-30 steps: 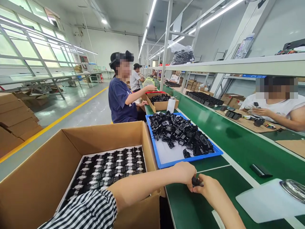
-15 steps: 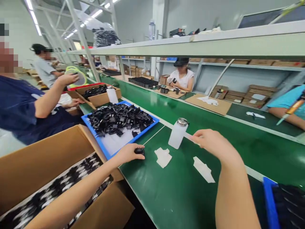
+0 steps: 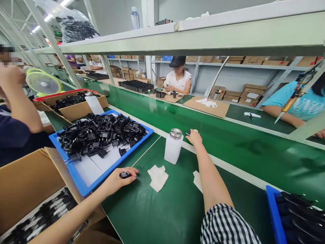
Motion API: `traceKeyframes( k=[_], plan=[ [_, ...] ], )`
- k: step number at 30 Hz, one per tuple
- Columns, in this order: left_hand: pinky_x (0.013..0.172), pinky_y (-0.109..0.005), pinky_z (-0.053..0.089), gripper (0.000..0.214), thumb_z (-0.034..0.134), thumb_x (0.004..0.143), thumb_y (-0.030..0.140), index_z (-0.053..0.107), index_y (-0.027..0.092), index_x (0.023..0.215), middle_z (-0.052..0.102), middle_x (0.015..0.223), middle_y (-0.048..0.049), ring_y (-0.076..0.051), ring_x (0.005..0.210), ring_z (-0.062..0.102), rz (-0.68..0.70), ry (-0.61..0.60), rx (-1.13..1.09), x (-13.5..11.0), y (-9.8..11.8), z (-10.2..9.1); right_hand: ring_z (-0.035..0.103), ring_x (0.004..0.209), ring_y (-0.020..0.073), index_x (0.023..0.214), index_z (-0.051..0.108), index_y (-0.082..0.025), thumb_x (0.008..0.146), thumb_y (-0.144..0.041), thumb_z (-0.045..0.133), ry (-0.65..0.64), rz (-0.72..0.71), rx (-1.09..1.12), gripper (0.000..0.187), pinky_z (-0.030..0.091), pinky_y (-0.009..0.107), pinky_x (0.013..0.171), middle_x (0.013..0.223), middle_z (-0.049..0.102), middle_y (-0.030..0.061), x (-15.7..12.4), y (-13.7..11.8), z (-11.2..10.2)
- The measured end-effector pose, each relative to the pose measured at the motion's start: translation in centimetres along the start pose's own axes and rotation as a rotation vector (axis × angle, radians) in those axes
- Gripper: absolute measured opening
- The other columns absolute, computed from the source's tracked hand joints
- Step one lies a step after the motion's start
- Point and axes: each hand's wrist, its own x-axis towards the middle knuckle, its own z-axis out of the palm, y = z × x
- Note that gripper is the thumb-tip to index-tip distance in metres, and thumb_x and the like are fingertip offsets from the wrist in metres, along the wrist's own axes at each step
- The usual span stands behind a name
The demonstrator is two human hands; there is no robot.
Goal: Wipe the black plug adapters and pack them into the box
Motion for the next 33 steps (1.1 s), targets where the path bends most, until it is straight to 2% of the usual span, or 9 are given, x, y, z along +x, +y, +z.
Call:
traceKeyframes(
  k=[4,6,9,11,15,21,24,27,33],
  plan=[
    [0.069,-0.025,0.041,0.016,0.051,0.059,0.029,0.056,0.014,0.065,0.06,0.077,-0.003,-0.015,0.075,0.053,-0.016,0.01,0.029,-0.1,0.0,0.1,0.042,0.094,0.026,0.101,0.042,-0.005,0.071,-0.03,0.048,0.093,0.102,0.061,0.04,0.039,0.03,0.071,0.092,0.047,0.0164,-1.4,1.3,-2.2],
    [0.065,-0.025,0.041,0.018,0.051,0.059,0.03,0.057,0.014,0.066,0.06,0.072,-0.0024,-0.015,0.069,0.053,-0.022,0.006,0.058,-0.1,-0.1,0.0,0.038,0.099,0.0237,0.107,0.034,-0.006,0.071,-0.031,0.047,0.284,0.101,0.162,0.046,0.037,0.028,0.075,0.099,0.043,0.0156,-3.4,1.4,-3.8],
    [0.067,-0.025,0.042,0.02,0.052,0.059,0.032,0.057,0.016,0.068,0.06,0.073,-0.0016,-0.015,0.07,0.053,0.009,0.009,0.082,-0.1,-0.2,0.0,0.039,0.097,0.019,0.109,0.023,-0.012,0.068,-0.029,0.049,0.62,-0.081,0.441,0.052,0.039,0.025,0.076,0.109,0.034,0.0138,-7.4,0.4,-5.9],
    [0.072,-0.026,0.041,0.024,0.053,0.058,0.033,0.056,0.016,0.076,0.06,0.078,-0.0017,-0.015,0.075,0.054,0.039,0.003,0.06,0.0,-0.3,-0.1,0.043,0.093,0.0165,0.107,0.02,-0.015,0.066,-0.029,0.049,0.702,-0.248,0.569,0.051,0.04,0.024,0.074,0.112,0.03,0.0128,-10.2,-1.0,-6.7],
    [0.079,-0.027,0.04,0.042,0.058,0.053,0.034,0.051,0.016,0.09,0.059,0.088,-0.0028,-0.016,0.084,0.053,0.086,0.024,0.033,-0.3,-0.4,-0.5,0.044,0.093,0.0167,0.103,0.021,-0.018,0.066,-0.033,0.049,0.749,-0.458,0.601,0.05,0.04,0.026,0.076,0.112,0.03,0.0107,-14.6,-3.8,-7.6],
    [0.07,-0.025,0.041,0.033,0.054,0.056,0.038,0.054,0.017,0.081,0.059,0.081,-0.0012,-0.016,0.076,0.053,0.072,0.138,0.216,-1.5,0.1,-1.1,0.041,0.097,0.0193,0.104,0.031,-0.02,0.064,-0.036,0.053,0.745,-0.632,0.621,0.049,0.041,0.029,0.075,0.109,0.035,0.0073,-17.8,-5.7,-8.0],
    [0.064,-0.024,0.04,0.032,0.052,0.058,0.039,0.055,0.016,0.081,0.059,0.077,-0.0012,-0.016,0.071,0.053,0.066,0.146,0.267,-1.9,0.5,-1.0,0.043,0.093,0.0185,0.104,0.034,-0.02,0.063,-0.034,0.055,0.705,-0.659,0.637,0.048,0.042,0.026,0.072,0.107,0.038,0.006,-18.6,-6.2,-7.8],
    [0.063,-0.024,0.04,0.031,0.052,0.059,0.038,0.056,0.015,0.08,0.059,0.078,-0.0021,-0.016,0.07,0.053,0.058,0.146,0.287,-2.0,0.8,-1.0,0.048,0.081,0.0161,0.103,0.036,-0.021,0.061,-0.034,0.057,0.579,-0.646,0.661,0.049,0.043,0.025,0.066,0.103,0.041,0.0049,-19.3,-6.7,-7.3],
    [0.062,-0.024,0.039,0.034,0.054,0.058,0.038,0.058,0.014,0.082,0.06,0.075,-0.0024,-0.016,0.068,0.053,0.009,0.131,0.289,-2.0,0.9,-1.0,0.048,0.063,0.0135,0.098,0.042,-0.022,0.058,-0.04,0.058,0.427,-0.622,0.532,0.047,0.042,0.024,0.057,0.094,0.048,0.0026,-19.8,-8.1,-5.5]
  ],
)
